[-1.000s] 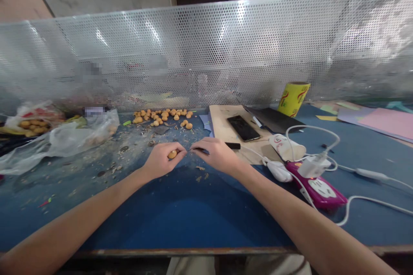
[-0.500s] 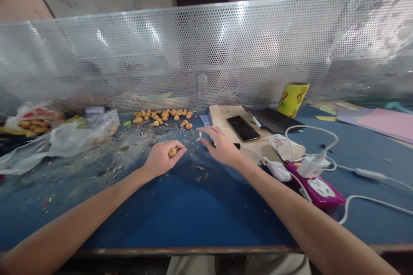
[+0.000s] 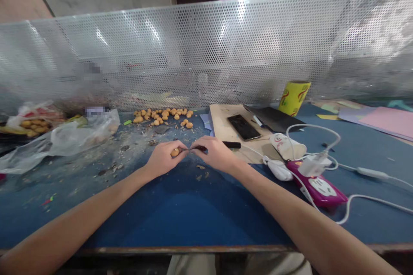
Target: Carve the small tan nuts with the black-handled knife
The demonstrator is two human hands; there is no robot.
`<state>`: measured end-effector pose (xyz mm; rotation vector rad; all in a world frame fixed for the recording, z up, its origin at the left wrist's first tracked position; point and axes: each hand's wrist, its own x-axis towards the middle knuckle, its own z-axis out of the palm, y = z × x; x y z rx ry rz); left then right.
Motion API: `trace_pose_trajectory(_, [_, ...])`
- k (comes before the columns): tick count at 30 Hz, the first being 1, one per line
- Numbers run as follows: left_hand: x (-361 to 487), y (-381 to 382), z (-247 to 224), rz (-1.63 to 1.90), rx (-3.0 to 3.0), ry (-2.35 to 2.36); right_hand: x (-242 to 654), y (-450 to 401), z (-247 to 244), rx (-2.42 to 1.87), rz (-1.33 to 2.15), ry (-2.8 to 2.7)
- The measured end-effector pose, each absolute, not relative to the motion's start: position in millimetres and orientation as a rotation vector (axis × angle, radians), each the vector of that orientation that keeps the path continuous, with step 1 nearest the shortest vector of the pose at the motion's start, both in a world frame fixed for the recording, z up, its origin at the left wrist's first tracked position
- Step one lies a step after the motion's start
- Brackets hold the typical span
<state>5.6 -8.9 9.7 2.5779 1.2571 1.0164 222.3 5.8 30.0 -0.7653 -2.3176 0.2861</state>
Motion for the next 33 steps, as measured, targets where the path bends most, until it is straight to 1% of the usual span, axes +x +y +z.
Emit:
trace_pose_trajectory(3, [4.9,-11.0,12.3,0.945,2.532,1.26,223.7,4.8,31.8,-0.788,0.274,-2.277])
trace_pose_trajectory(7, [4.3,-15.2,15.7,0.688,2.459,1.101,226.9,2.9,32.3,-0.762,0.354,-2.239])
trace_pose_trajectory(10, [5.4,-16.8,16.8,0.547,2.439,1.035,228.6,1.9,31.6,-0.745,0.428,-2.294])
trace_pose_trajectory(13, [6.2,-15.9,16.8,0.473,2.421,1.041,228.7,2.4,29.7,-0.723,0.408,-2.349])
trace_pose_trajectory(27, [3.6,-9.5,15.9,0.389,2.407,1.051,231.2,10.3,25.9,-0.724,0.226,-2.443])
trace_pose_trajectory(33, [2.6,-11.5,16.3,0.385,2.408,1.071,233.2,12.3,26.7,-0.69,0.063,-2.511])
